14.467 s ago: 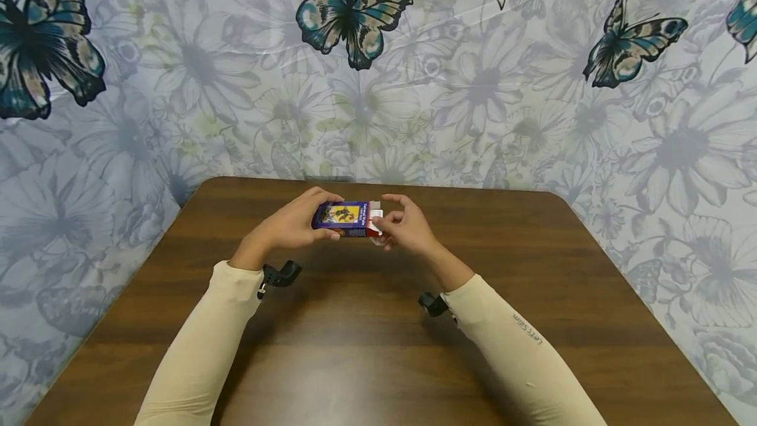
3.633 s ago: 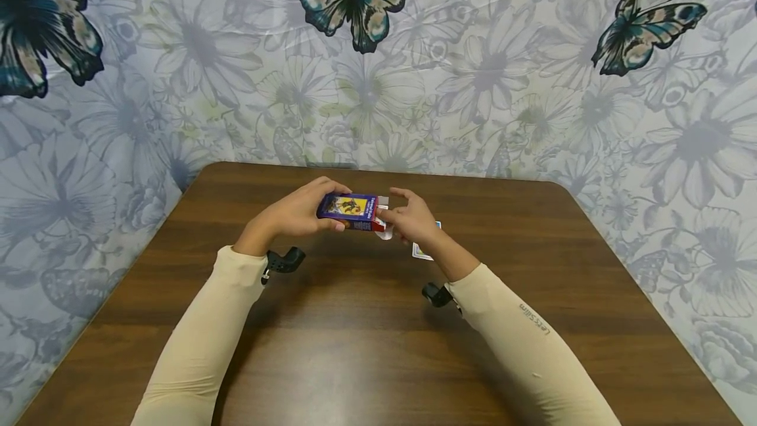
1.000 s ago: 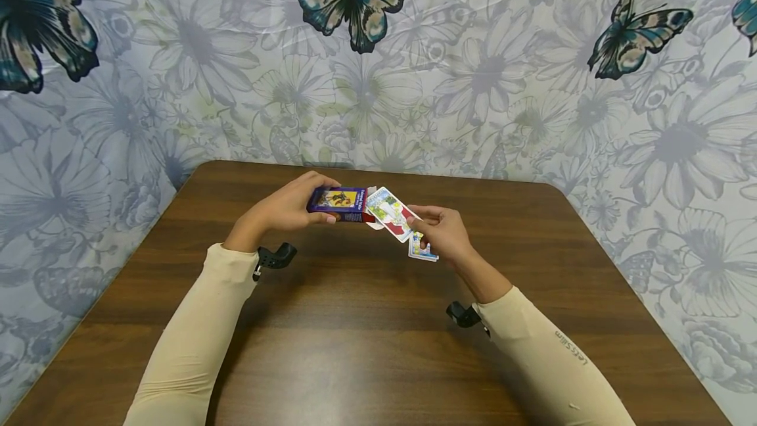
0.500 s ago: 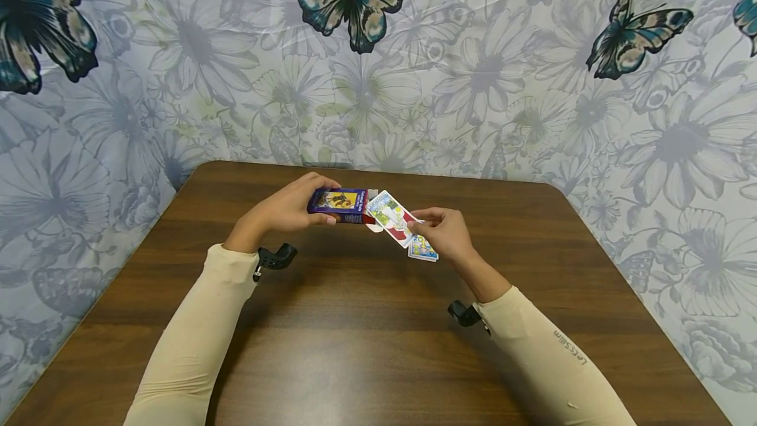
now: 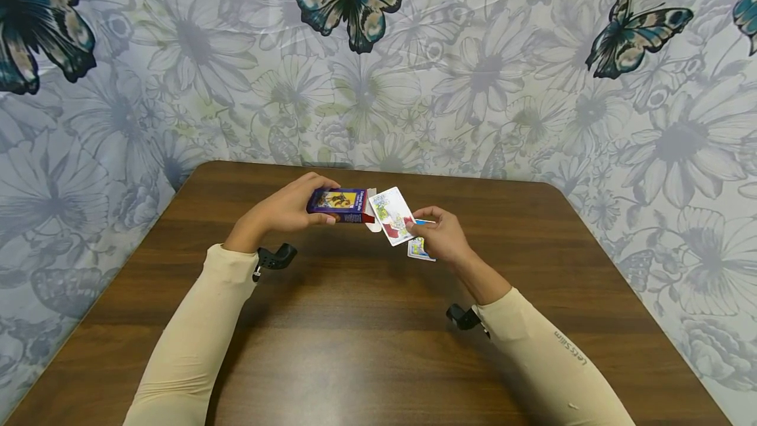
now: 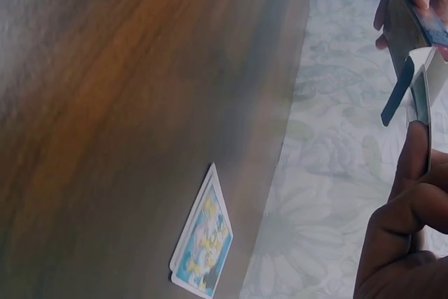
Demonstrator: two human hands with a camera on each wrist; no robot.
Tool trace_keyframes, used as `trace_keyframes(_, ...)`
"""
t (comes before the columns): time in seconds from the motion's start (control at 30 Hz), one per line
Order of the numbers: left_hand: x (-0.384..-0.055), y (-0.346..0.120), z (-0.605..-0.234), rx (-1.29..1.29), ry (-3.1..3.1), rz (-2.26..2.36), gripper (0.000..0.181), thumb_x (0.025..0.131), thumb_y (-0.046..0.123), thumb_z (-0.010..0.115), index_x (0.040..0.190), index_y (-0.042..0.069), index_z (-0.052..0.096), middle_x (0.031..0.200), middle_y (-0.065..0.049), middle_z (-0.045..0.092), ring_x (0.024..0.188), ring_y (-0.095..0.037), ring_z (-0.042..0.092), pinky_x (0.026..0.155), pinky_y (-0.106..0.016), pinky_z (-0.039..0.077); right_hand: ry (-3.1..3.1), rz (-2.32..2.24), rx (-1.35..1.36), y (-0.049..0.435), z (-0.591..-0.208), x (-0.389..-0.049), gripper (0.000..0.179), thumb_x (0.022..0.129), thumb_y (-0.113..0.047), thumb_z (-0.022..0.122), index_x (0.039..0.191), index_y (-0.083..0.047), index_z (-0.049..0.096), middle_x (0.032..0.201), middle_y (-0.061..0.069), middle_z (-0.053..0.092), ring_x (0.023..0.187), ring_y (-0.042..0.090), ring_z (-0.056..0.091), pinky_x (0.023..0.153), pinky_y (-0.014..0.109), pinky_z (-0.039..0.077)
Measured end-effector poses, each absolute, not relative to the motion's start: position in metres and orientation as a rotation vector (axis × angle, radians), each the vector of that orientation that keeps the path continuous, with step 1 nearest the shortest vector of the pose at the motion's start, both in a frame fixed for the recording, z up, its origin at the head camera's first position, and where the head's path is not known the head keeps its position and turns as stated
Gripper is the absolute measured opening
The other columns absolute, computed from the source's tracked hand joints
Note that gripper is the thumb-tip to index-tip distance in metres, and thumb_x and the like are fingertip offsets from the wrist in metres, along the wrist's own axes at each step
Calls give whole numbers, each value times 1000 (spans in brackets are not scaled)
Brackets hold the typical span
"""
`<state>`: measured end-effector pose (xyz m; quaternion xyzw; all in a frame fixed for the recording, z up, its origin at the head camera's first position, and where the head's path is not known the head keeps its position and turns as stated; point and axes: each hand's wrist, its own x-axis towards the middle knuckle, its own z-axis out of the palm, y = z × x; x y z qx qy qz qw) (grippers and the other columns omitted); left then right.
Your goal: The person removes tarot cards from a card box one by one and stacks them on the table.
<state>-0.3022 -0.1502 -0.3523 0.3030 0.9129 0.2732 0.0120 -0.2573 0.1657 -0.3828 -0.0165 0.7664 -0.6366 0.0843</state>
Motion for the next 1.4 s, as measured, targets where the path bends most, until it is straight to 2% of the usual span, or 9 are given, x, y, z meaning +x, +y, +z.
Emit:
trace_keyframes(0.17,-303,-150,-352,948,2840,853,66,86,33,77,140,12,48,139,-11,47,120,-26,48,104,-49,41,2284,-1899,20,163,-386,-256,37,94,-10,64,124,5,49,57,-8,54,38,6,31,40,22,25)
trace_keyframes(0.4,-303,-150,-352,950,2834,855,66,86,33,77,141,12,47,138,-11,47,119,-26,48,103,-49,41,2269,-1885,76,164,-389,-255,35,95,-15,63,122,1,48,61,-4,49,41,8,38,43,22,28)
trace_keyframes(0.53,-303,-150,-351,946,2830,855,66,86,34,77,141,12,47,137,-11,48,117,-25,49,101,-48,42,2252,-1880,120,170,-391,-258,40,97,-16,61,129,2,45,61,-4,52,40,6,42,43,22,27)
trace_keyframes(0.67,-303,-150,-351,943,2825,852,67,86,34,77,141,12,47,135,-11,48,116,-26,49,101,-48,43,2257,-1832,146,180,-392,-262,46,98,-19,60,135,1,42,75,-3,59,44,6,49,45,21,29)
trace_keyframes(0.83,-304,-150,-353,940,2826,838,67,86,35,77,141,12,47,135,-11,48,117,-26,49,102,-48,42,2308,-1744,176,191,-398,-267,45,98,-18,58,136,4,44,93,3,62,48,6,56,46,21,32)
trace_keyframes(1.0,-304,-150,-353,943,2830,833,67,86,35,77,141,11,47,135,-11,49,117,-26,49,102,-49,42,2369,-1660,222,198,-406,-272,43,98,-15,58,132,9,47,85,8,64,46,8,56,45,22,34)
trace_keyframes(1.13,-304,-150,-353,942,2824,843,67,86,35,77,141,12,47,134,-11,49,117,-26,49,102,-49,42,2380,-1604,248,204,-413,-275,40,99,-14,56,130,10,51,84,6,64,47,8,60,44,21,33)
trace_keyframes(1.4,-303,-149,-353,945,2826,843,67,86,35,77,141,12,47,134,-10,48,117,-25,49,102,-49,42,2410,-1492,309,210,-423,-279,34,98,-16,54,123,7,62,77,7,69,47,6,61,41,20,30)
